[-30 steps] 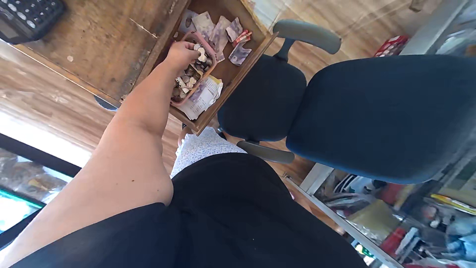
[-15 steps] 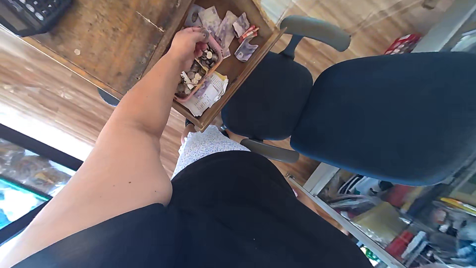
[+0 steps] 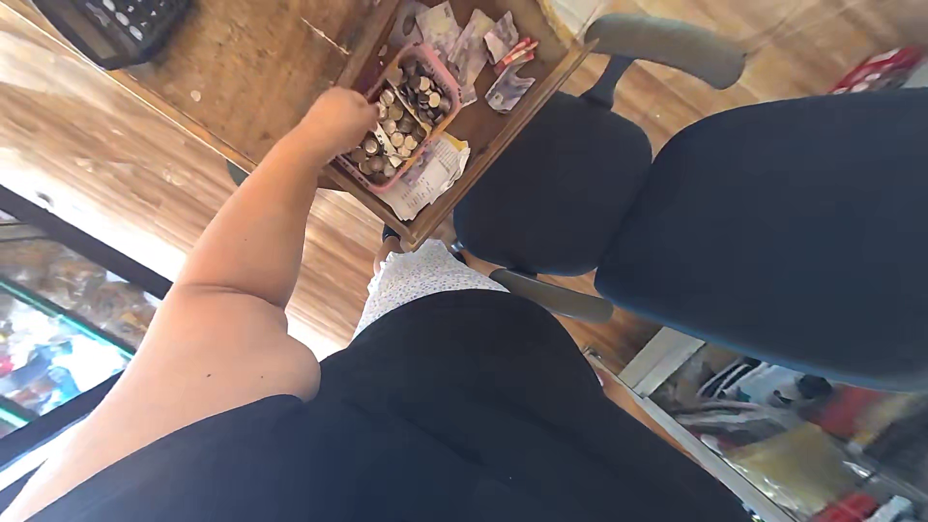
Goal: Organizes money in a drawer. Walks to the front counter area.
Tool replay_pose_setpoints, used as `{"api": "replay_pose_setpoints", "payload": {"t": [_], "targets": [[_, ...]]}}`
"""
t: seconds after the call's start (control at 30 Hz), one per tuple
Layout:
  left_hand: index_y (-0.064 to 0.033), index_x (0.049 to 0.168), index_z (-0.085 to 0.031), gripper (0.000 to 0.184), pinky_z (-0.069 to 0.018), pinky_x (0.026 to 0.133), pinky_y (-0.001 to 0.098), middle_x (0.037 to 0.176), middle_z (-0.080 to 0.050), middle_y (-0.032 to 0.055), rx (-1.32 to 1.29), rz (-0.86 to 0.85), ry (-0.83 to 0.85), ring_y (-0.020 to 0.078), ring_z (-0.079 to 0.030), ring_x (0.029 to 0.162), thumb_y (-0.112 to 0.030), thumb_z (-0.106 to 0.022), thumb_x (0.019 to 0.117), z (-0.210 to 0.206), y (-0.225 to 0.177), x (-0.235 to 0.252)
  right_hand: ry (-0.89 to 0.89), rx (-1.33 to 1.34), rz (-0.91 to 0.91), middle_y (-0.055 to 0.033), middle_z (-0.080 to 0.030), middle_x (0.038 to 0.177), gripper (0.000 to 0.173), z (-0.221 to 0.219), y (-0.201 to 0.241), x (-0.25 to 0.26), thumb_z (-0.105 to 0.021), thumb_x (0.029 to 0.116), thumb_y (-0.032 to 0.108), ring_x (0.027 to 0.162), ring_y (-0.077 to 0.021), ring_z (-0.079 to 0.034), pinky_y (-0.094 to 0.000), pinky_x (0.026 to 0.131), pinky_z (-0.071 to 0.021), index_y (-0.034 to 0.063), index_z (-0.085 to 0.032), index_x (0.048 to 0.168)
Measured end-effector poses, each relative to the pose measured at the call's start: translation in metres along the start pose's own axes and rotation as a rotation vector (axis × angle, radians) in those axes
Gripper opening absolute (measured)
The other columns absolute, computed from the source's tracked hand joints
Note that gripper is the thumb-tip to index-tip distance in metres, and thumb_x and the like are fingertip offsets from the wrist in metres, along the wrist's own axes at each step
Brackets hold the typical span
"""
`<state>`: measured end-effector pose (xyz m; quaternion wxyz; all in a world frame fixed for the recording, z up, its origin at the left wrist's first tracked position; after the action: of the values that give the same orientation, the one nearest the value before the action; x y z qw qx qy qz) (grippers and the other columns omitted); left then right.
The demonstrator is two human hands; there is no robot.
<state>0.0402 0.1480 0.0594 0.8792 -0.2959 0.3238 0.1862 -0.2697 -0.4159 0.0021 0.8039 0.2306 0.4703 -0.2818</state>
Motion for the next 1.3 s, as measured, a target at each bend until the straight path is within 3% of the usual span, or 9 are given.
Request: {"api": "replay_pose_setpoints", "payload": {"t": [0.1,0.3,0.53,0.63,0.8,0.93,1.07,1.13,1.3], "targets": [[0.0007,0.128,-0.064,0.039,-0.0426,0.100,0.0720,0.129,-0.063,0.0297,0.305,0.000,0.022,0.0484,-0.059,0.124,-0.024,-0.040,0.1089,-0.018,0.009,-0.006,0.003,0.012,-0.025,-0.0260,-0.062,0.137,0.042,0.003,0.002,0.002,-0.055,0.1072,0.017,0.125,-0.0399,-0.062,-0.0580,0.109,-0.0449,-0.0039,-0.054,0.144],[-0.0089,0.134,-0.060,0.033,-0.0513,0.086,0.0693,0.126,-0.066,0.0255,0.525,0.178,-0.048,0.0481,-0.064,0.117,-0.010,-0.053,0.1015,-0.062,0.022,-0.010,0.054,-0.025,-0.050,-0.0288,-0.057,0.142,0.042,0.010,0.040,-0.017,-0.051,0.1091,0.016,0.135,-0.0408,-0.054,-0.0562,0.115,-0.0387,-0.0054,-0.051,0.146],[-0.0035,0.141,-0.051,0.046,-0.0521,0.092,0.0661,0.130,-0.063,0.0284,0.530,0.211,-0.053,0.0482,-0.061,0.122,-0.001,-0.059,0.0959,-0.067,0.021,0.013,0.029,-0.046,-0.009,-0.0286,-0.059,0.140,0.043,0.005,0.021,-0.001,-0.052,0.1092,0.020,0.132,-0.0415,-0.056,-0.0582,0.113,-0.0400,-0.0043,-0.053,0.144],[-0.0020,0.137,-0.054,0.039,-0.0512,0.094,0.0671,0.129,-0.063,0.0285,0.483,0.193,-0.050,0.0479,-0.061,0.122,-0.007,-0.058,0.0982,-0.064,0.025,0.011,-0.032,-0.014,0.072,-0.0242,-0.066,0.130,0.042,-0.006,-0.022,0.032,-0.057,0.1059,0.024,0.119,-0.0370,-0.065,-0.0562,0.104,-0.0494,-0.0027,-0.059,0.139],[0.0012,0.130,-0.059,0.042,-0.0447,0.101,0.0660,0.128,-0.063,0.0284,0.075,0.183,-0.067,0.0437,-0.060,0.124,-0.032,-0.050,0.1063,-0.061,0.036,0.000,0.014,-0.016,-0.035,-0.0263,-0.060,0.140,0.042,0.002,0.012,0.002,-0.054,0.1084,0.020,0.133,-0.0388,-0.057,-0.0566,0.114,-0.0400,-0.0014,-0.055,0.145],[-0.0066,0.116,-0.056,0.020,-0.0496,0.063,0.0294,0.093,-0.058,0.0050,-0.714,0.292,-0.199,0.0124,-0.056,0.070,-0.019,-0.050,0.1015,-0.071,0.050,0.005,0.043,-0.025,-0.001,-0.0238,-0.063,0.137,0.044,-0.016,-0.030,0.027,-0.054,0.1073,0.024,0.125,-0.0386,-0.062,-0.0581,0.108,-0.0455,-0.0002,-0.056,0.144],[-0.0059,0.114,-0.054,0.016,-0.0449,0.056,0.0239,0.091,-0.055,0.0040,-0.789,0.316,-0.179,0.0091,-0.050,0.063,-0.007,-0.050,0.0983,-0.075,0.043,0.011,0.077,-0.011,-0.048,-0.0233,-0.062,0.138,0.045,-0.013,-0.027,0.029,-0.054,0.1072,0.024,0.127,-0.0386,-0.061,-0.0585,0.110,-0.0444,-0.0003,-0.055,0.144],[-0.0038,0.120,-0.055,0.022,-0.0440,0.064,0.0338,0.093,-0.052,0.0075,-0.564,0.285,-0.166,0.0158,-0.048,0.072,-0.011,-0.050,0.0998,-0.075,0.040,0.013,0.047,0.015,-0.062,-0.0251,-0.063,0.136,0.042,-0.007,-0.010,0.023,-0.055,0.1071,0.021,0.126,-0.0402,-0.061,-0.0598,0.108,-0.0436,-0.0013,-0.057,0.142],[-0.0109,0.140,-0.057,0.044,-0.0468,0.101,0.0643,0.134,-0.063,0.0213,-0.051,0.228,-0.169,0.0393,-0.060,0.127,-0.016,-0.056,0.0964,-0.065,0.032,0.007,0.051,-0.051,-0.003,-0.0266,-0.059,0.141,0.042,0.008,0.009,0.031,-0.051,0.1097,0.022,0.133,-0.0400,-0.056,-0.0582,0.114,-0.0397,-0.0019,-0.054,0.145]]}}
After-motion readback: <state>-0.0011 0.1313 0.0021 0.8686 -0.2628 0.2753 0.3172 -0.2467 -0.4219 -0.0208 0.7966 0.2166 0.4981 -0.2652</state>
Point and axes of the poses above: each hand's wrist, its own x-axis towards the middle knuckle, its own z-axis out of the back of the hand, y = z × x, the point moved 1 cm from there along x, towards the middle knuckle
